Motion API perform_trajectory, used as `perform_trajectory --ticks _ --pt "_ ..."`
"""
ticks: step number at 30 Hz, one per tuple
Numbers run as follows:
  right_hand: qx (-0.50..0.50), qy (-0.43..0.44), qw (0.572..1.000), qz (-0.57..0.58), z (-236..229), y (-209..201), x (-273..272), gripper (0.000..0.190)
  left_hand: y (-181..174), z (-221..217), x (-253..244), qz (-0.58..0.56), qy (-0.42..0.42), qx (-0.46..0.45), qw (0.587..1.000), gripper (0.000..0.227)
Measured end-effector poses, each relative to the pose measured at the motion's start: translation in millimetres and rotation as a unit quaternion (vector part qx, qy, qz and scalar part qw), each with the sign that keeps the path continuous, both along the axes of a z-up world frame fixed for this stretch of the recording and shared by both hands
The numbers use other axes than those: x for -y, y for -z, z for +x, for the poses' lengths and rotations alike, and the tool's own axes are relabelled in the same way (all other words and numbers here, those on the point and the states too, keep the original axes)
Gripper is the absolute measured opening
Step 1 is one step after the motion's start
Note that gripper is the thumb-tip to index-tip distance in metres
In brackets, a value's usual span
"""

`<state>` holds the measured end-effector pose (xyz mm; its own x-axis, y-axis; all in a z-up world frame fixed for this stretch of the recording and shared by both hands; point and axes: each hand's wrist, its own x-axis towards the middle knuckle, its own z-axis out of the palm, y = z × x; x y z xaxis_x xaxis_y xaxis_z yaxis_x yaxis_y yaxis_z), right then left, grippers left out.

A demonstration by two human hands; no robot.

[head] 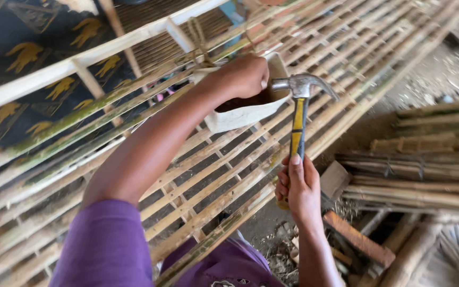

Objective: The person uses a hammer to drive nails into a wooden slatted structure. They repeatedly pick up nails from a hanging sack and hammer them into the wood frame.

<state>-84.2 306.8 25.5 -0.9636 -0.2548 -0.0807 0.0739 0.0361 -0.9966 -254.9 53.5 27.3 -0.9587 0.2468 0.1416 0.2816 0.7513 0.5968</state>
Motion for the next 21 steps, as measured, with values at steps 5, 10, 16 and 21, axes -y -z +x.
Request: perform_trajectory --ticks 5,10,16,21 --pt "0.026 -0.186 0.982 0.032 -9.3 7.5 -1.0 0.035 -16.1 162.6 69.2 0.063 -0.165 -0.223 0.959 0.018" --pt "-0.100 -0.382 0.883 0.255 -2.4 19.2 38.5 0.037 25.1 303.0 73.4 0.144 -0.345 -0.099 0.922 0.015" --pt "-0.168 -0.446 0.783 0.400 1.6 23.1 63.0 0.037 97.2 333.5 38.9 0.006 -0.469 -0.269 0.841 0.020" --pt "-0.157 -0.428 0.820 0.346 -5.9 31.6 58.3 0.042 130.8 313.5 29.0 0.113 -0.555 -0.169 0.807 0.012"
